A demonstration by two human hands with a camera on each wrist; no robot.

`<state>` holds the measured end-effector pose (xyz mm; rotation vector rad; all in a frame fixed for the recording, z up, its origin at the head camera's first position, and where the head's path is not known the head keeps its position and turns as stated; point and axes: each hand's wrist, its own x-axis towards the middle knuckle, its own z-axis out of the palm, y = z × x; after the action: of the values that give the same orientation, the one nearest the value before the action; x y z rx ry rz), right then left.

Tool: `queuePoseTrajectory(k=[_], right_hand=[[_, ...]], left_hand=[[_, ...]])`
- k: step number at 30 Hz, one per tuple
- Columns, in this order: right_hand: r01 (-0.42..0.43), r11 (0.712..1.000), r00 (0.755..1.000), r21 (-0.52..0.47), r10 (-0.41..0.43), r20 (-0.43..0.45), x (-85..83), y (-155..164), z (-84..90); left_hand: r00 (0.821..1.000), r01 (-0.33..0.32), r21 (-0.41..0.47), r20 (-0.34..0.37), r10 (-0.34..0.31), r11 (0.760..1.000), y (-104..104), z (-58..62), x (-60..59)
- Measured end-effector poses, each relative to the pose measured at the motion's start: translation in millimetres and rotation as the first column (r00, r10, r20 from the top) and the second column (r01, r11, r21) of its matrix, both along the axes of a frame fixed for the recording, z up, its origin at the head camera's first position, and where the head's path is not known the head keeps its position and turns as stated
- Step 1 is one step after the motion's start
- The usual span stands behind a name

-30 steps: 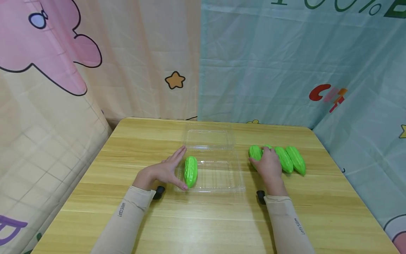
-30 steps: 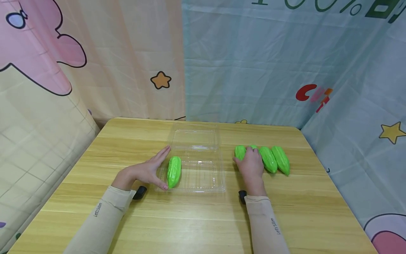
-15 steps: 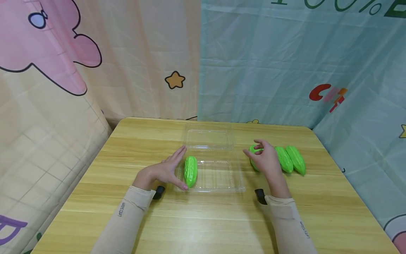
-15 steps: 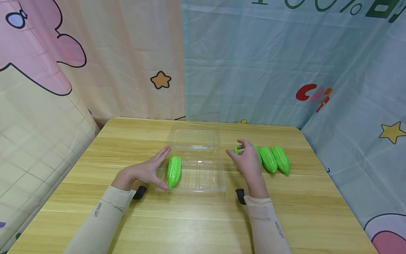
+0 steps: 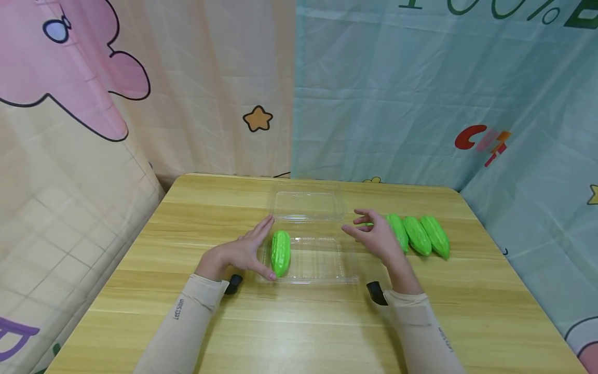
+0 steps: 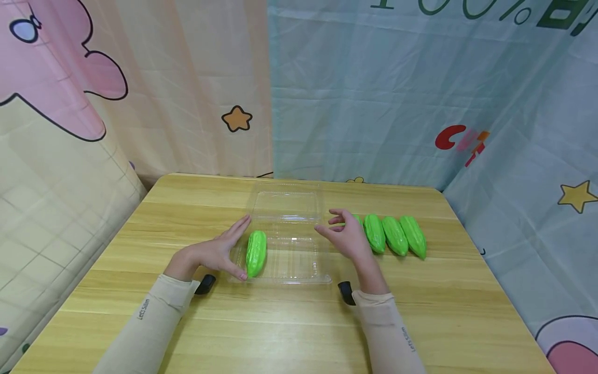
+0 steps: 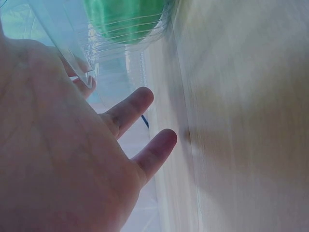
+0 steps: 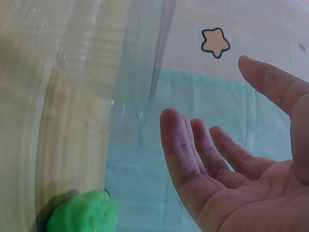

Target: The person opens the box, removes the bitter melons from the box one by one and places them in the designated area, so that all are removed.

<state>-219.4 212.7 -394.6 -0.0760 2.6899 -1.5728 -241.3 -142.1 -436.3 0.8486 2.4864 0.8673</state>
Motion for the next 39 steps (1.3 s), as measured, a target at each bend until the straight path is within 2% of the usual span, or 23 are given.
queuePoseTrajectory(k=[3, 6, 22, 31, 39], right_hand=[[-0.040, 0.997, 0.999, -0.068, 0.040, 0.004, 0.6, -5, -2.0], [-0.059, 0.994, 0.998, -0.095, 0.061, 0.009, 1.0, -10, -3.7], [-0.103, 0.995, 0.994, -0.015, 0.103, 0.023, 0.5, -31, -14.3], [-0.156, 0.988, 0.987, -0.022, 0.157, 0.039, 3.6, -53, -23.3], [-0.236, 0.972, 0.969, 0.001, 0.236, 0.074, 10.9, -78, -30.7]], left_hand=[[1.000, 0.001, -0.002, -0.001, -0.001, 1.000, 0, 0.0, 0.1], [1.000, 0.002, -0.003, -0.004, -0.002, 1.000, 0, 0.1, 0.1], [1.000, 0.013, -0.011, -0.023, -0.013, 1.000, 1, 0.1, 1.0], [1.000, 0.010, -0.018, -0.027, -0.010, 1.000, 0, -0.1, 1.5], [1.000, 0.002, -0.026, -0.028, -0.002, 1.000, 2, 0.7, 1.6]])
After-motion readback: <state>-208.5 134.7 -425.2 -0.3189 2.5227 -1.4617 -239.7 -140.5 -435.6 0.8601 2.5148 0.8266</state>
